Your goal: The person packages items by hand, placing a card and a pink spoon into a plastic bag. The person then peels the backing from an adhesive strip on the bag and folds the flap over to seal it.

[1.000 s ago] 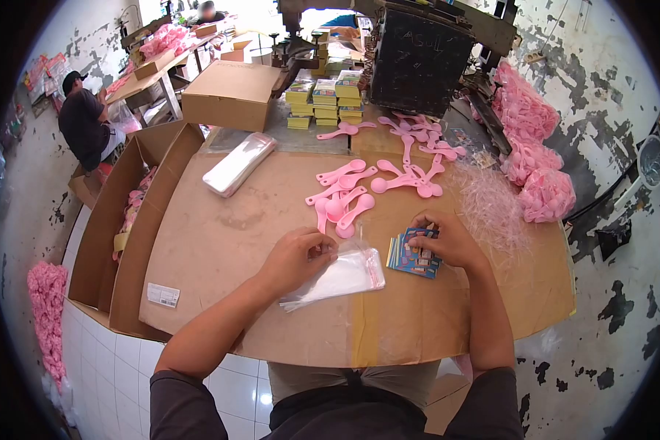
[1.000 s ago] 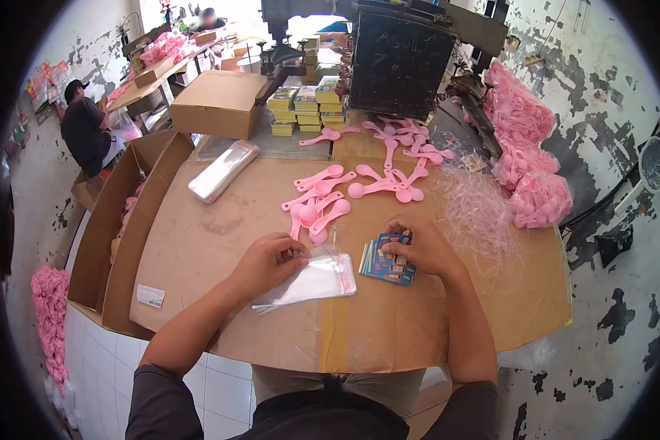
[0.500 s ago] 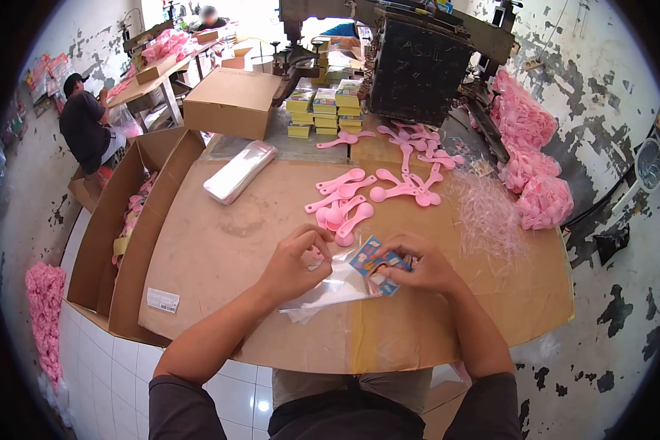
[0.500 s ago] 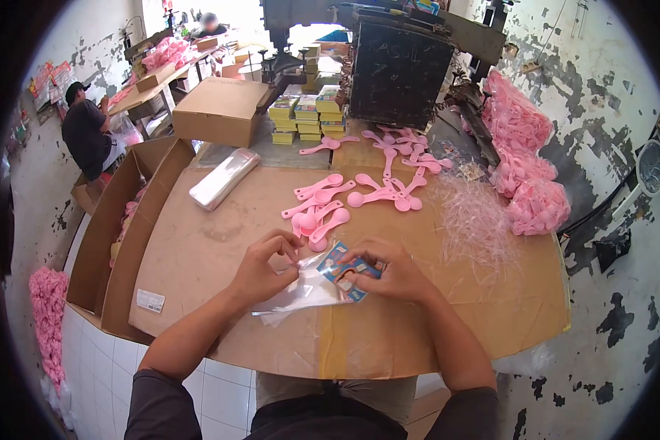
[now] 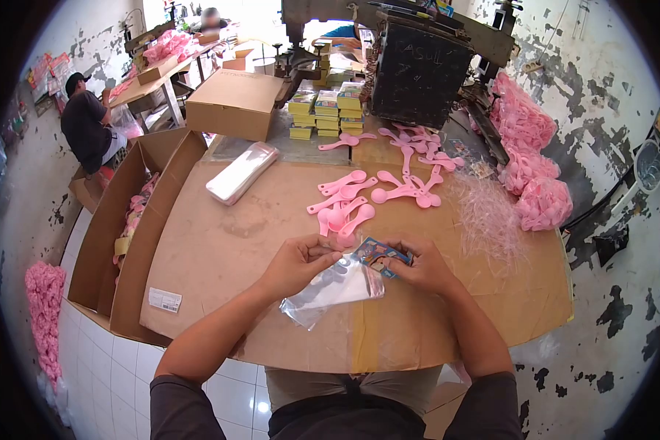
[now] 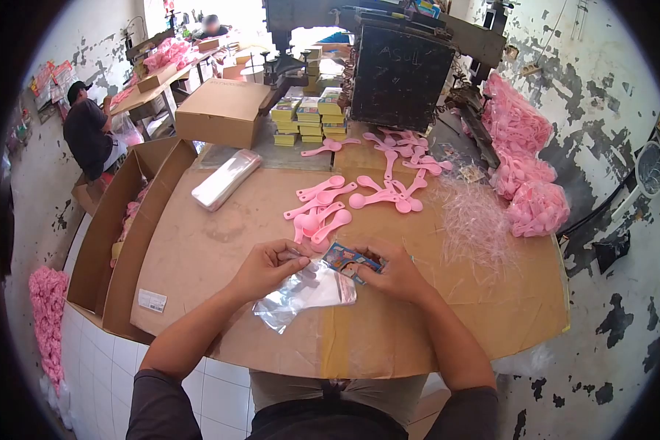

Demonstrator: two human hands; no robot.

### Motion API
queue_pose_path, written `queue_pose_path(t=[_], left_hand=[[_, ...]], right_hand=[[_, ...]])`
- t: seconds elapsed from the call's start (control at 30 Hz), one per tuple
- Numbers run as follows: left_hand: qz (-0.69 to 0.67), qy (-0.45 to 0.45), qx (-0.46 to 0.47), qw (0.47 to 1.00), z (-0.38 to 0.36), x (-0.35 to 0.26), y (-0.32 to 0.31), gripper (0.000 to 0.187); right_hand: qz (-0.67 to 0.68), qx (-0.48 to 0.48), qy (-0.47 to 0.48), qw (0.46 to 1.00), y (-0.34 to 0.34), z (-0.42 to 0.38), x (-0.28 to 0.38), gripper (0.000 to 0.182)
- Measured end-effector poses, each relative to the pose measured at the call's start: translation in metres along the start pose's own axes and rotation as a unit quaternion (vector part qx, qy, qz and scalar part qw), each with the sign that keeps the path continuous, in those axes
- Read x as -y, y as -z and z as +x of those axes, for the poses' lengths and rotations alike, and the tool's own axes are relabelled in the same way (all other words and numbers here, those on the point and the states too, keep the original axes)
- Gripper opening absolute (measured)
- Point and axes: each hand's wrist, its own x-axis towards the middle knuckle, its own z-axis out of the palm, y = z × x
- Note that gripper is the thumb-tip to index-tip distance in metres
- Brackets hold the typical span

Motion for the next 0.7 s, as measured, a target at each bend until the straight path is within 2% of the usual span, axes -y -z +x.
queue_pose_path(t=[0.03,0.13,0.23,0.37,0.43,0.53,0.63,0.7], left_hand=[[-0.005,0.003,0.002,1.000,0.000,0.001,0.000,0.025],[-0.014,0.020,0.010,1.000,-0.001,-0.003,-0.001,0.025],[-0.030,0.037,0.019,0.999,-0.003,-0.003,-0.004,0.025],[-0.020,-0.006,0.016,1.000,-0.001,0.003,-0.004,0.026],[-0.023,0.016,0.022,0.999,-0.001,0.002,-0.004,0.025],[-0.014,0.033,0.023,0.999,-0.004,-0.005,-0.007,0.024],[-0.013,0.026,0.021,0.999,-0.003,0.000,-0.007,0.022],[-0.011,0.024,0.019,0.999,-0.004,0.002,-0.007,0.021]], right_hand=[[-0.021,-0.013,0.008,1.000,0.000,0.000,0.000,0.045],[0.222,-0.066,0.050,0.972,-0.014,0.006,0.000,0.044],[0.239,-0.069,0.044,0.968,-0.014,0.004,0.011,0.041],[0.090,-0.045,0.063,0.993,-0.013,0.004,-0.005,0.048],[0.010,-0.029,0.100,0.995,-0.011,0.003,-0.003,0.049],[-0.028,-0.010,0.118,0.993,-0.009,0.004,-0.007,0.050],[0.090,-0.052,0.034,0.994,-0.018,0.001,0.002,0.042],[0.166,-0.077,0.029,0.983,-0.021,0.002,0.008,0.040]])
